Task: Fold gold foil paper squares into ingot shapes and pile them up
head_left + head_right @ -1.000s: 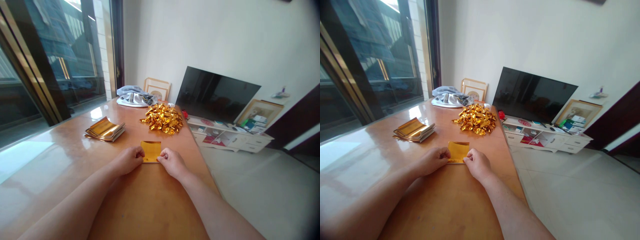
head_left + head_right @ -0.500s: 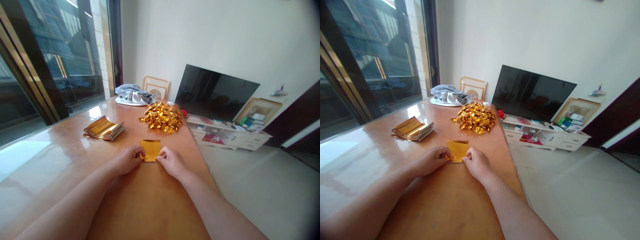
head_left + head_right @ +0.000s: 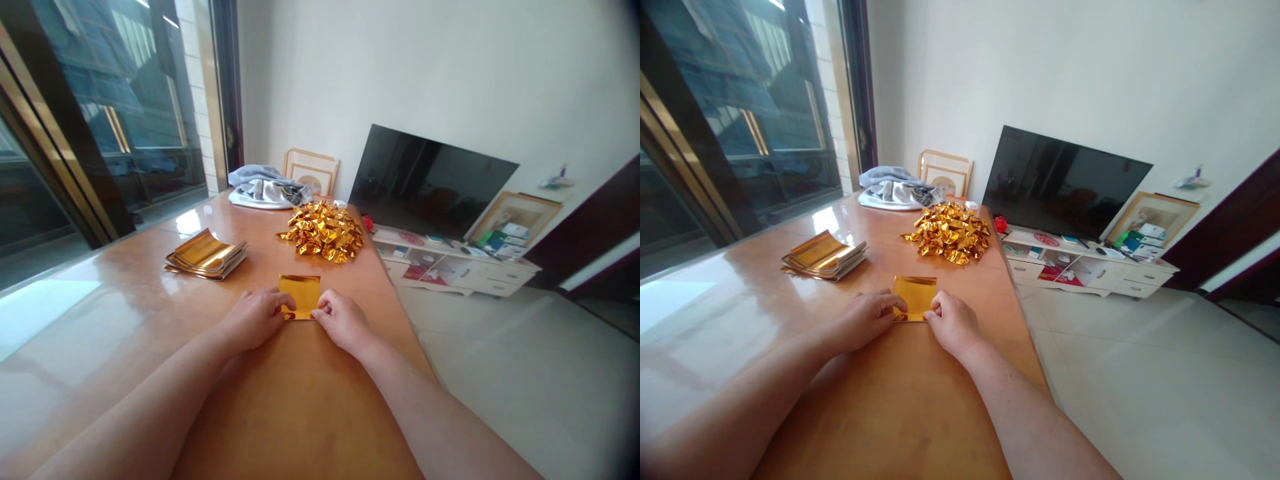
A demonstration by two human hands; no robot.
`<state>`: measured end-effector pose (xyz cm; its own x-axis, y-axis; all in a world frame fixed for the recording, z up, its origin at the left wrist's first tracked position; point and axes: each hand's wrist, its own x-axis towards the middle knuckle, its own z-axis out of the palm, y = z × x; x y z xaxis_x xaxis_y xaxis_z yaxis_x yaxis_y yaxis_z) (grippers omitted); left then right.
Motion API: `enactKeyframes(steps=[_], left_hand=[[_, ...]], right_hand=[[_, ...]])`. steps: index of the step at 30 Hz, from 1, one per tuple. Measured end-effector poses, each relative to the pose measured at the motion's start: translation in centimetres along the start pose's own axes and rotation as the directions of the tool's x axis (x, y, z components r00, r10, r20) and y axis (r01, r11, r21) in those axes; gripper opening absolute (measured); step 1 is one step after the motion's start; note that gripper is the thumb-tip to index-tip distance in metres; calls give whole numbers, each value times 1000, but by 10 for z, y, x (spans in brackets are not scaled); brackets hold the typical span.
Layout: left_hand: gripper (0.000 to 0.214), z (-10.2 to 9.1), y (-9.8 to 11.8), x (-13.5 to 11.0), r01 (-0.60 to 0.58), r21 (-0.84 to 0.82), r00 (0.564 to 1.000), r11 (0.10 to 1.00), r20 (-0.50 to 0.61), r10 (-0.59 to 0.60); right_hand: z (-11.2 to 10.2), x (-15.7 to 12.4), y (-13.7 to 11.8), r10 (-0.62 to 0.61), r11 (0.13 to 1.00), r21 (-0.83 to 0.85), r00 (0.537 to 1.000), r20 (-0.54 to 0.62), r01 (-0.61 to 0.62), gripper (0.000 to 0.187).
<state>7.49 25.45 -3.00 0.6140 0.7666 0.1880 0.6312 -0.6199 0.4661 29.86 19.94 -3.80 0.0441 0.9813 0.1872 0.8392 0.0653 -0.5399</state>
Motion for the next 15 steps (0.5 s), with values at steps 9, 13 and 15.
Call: enactKeyframes(steps=[9,13,15], left_hand=[[29,-3,5,-2,-6,76,1000,997,9,5],[38,-2,10,0,-63,175,997,983,-23,68],[41,-2,13,0,-135,183,991,974,7,136]], right_hand=[[-2,-1,-2,-7,1000,-7,1000,12,7,13],[-3,-1,-3,-1,1000,-16,1000,14,2,13],[-4,-1,-4,1,1000,-24,1000,15,-1,14]])
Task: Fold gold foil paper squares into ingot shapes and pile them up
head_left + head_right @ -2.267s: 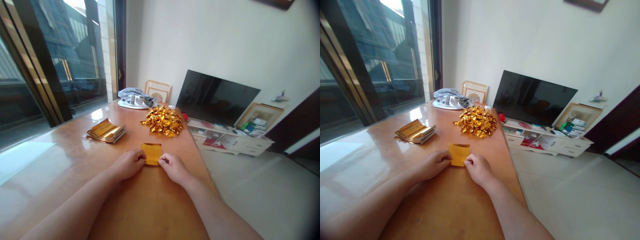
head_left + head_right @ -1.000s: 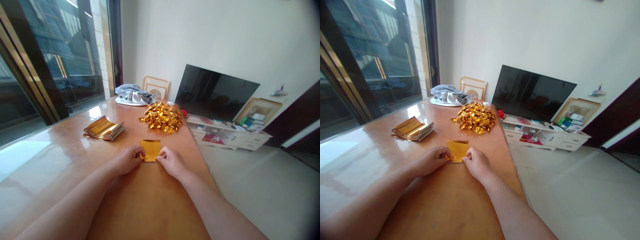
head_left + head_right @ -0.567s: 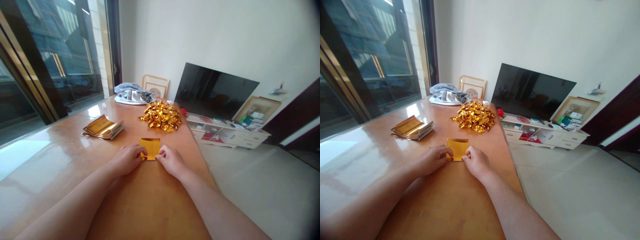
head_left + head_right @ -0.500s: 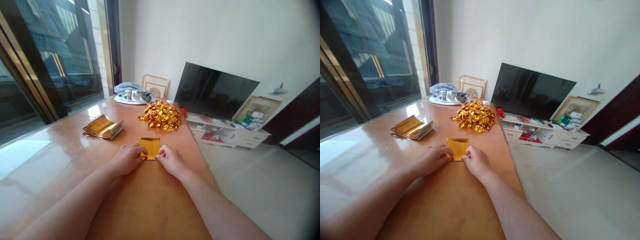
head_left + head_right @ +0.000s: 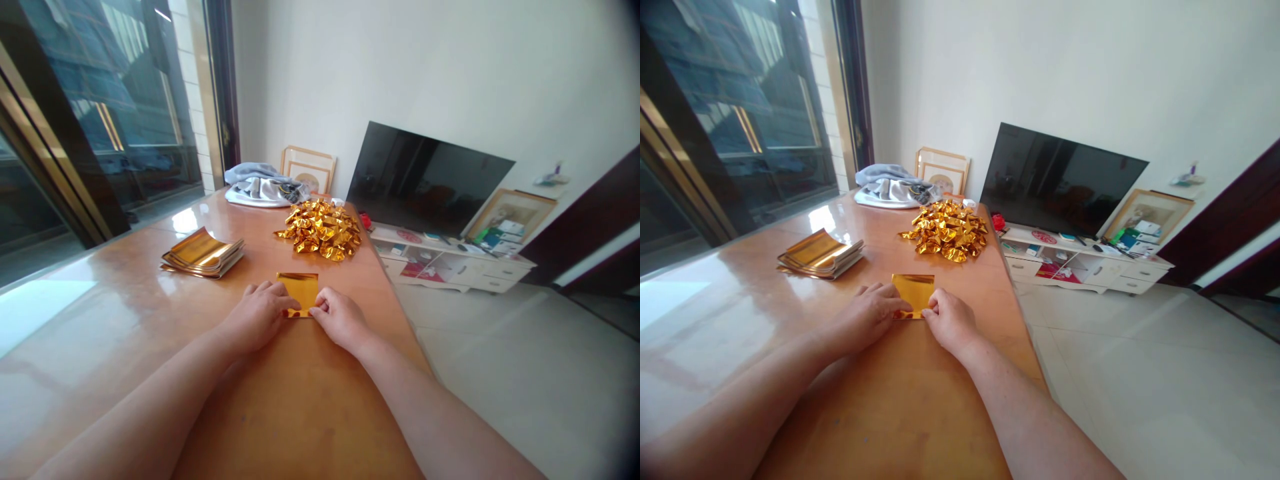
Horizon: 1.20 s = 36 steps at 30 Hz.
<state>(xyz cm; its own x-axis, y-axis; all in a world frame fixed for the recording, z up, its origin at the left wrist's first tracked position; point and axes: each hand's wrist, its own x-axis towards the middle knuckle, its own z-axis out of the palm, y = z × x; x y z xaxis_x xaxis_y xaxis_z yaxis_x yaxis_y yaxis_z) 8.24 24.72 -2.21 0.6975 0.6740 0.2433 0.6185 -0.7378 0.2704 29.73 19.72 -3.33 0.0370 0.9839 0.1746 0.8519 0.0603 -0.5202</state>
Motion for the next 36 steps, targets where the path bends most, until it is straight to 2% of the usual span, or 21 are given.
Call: enactKeyframes(steps=[3,6,11,15,17,19,22,24,28,36], left_hand=[[42,0,4,1,-112,-33,993,993,34,113],[39,0,8,1,-162,-44,985,986,51,164],[32,-1,11,1,-158,34,984,987,89,154],[25,-3,13,1,-153,99,984,983,110,142],[24,-3,13,1,-155,120,983,981,114,141],[25,-4,13,1,-164,140,983,976,110,150],[26,-4,14,0,-180,169,981,969,104,164],[25,-5,14,0,-177,181,981,967,107,160],[21,-7,15,-1,-164,174,983,971,107,147],[20,-15,10,-6,-120,122,991,985,81,110]], right_hand=[[-2,0,-1,6,1000,-23,1000,-2,-6,14],[-4,-1,-4,28,997,-71,1000,6,-27,17],[-8,-3,-4,58,987,-154,998,18,-55,20],[-12,-4,-1,57,971,-231,998,11,-53,15],[-16,-7,-3,22,960,-278,1000,-10,-24,12],[-20,-11,-9,-69,946,-319,998,-12,62,16],[-22,-21,-23,-224,900,-359,969,105,247,32],[-21,-29,-30,-250,864,-394,946,205,314,39],[-18,-39,-35,-203,821,-463,928,311,334,50],[-28,-41,-34,-130,812,-497,926,354,304,53]])
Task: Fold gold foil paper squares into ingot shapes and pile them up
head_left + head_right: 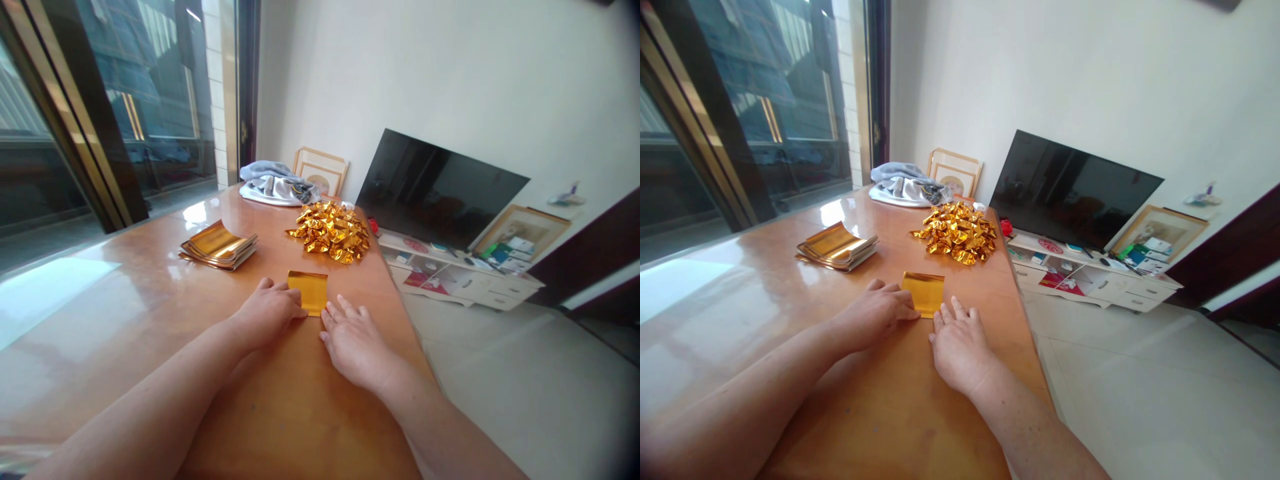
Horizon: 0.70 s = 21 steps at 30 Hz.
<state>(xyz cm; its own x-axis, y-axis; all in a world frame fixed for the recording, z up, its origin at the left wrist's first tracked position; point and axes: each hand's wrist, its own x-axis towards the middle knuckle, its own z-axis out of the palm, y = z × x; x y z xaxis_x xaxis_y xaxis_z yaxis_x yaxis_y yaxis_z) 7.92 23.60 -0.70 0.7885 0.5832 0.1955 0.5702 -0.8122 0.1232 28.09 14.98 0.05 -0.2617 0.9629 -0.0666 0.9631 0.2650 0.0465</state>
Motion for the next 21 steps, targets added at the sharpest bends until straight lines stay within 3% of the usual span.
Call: enactKeyframes(steps=[11,21], left_hand=[[22,-9,-26,-16,72,-175,997,982,4,-72],[21,-16,-25,-18,118,-120,993,986,-10,-120]], right_hand=[[-4,-2,-1,7,1000,0,1000,28,-7,53],[-3,-1,1,4,999,42,999,39,-6,53]])
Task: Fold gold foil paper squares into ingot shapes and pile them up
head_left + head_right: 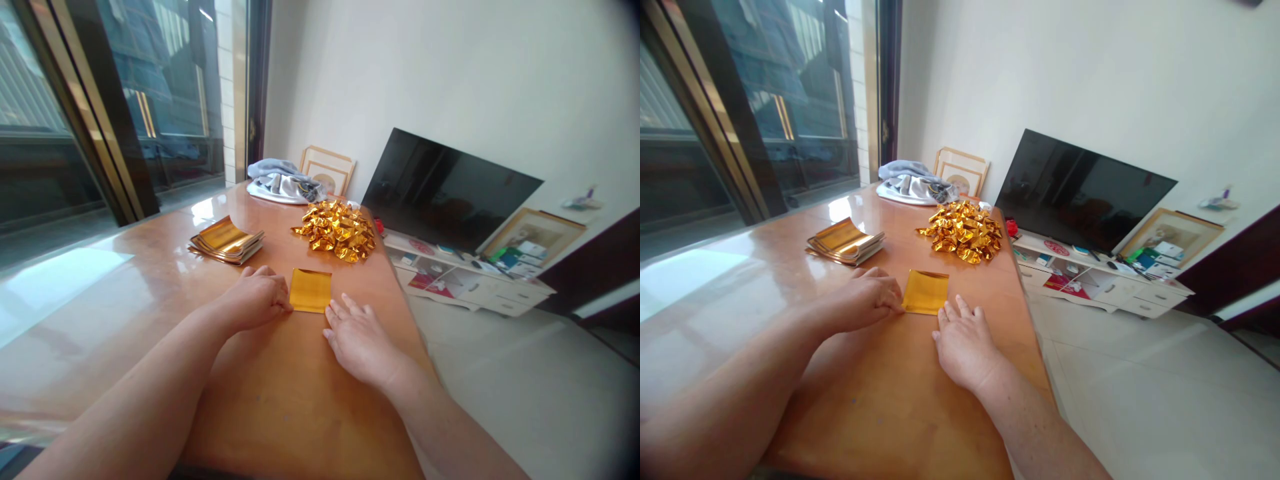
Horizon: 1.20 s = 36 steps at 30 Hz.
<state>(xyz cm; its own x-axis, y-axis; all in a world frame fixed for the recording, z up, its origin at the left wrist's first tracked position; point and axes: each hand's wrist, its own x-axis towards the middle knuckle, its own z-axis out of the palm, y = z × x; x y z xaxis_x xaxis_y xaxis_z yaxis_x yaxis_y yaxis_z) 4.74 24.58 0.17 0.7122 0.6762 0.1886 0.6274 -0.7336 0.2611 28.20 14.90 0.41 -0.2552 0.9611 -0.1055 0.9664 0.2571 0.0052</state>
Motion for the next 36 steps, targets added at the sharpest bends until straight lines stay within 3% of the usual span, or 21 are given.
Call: enactKeyframes(steps=[4,7,16,24,29,36], left_hand=[[22,3,10,3,29,73,996,997,-92,-22],[19,10,18,8,-15,66,989,998,-145,25],[14,34,13,17,-76,16,995,997,-58,77],[24,34,11,18,-78,22,996,997,-51,79],[23,31,16,17,-66,56,995,996,-74,70],[10,29,30,19,-48,123,982,991,-173,69]], right_hand=[[1,0,0,-5,1000,16,1000,-25,6,53],[3,3,-1,-10,1000,19,996,-86,12,46],[9,20,9,37,990,142,972,-231,-4,19],[21,28,18,33,984,175,932,-361,34,13],[24,35,13,-22,981,157,879,-476,109,14],[23,39,7,-62,976,147,849,-524,162,11]])
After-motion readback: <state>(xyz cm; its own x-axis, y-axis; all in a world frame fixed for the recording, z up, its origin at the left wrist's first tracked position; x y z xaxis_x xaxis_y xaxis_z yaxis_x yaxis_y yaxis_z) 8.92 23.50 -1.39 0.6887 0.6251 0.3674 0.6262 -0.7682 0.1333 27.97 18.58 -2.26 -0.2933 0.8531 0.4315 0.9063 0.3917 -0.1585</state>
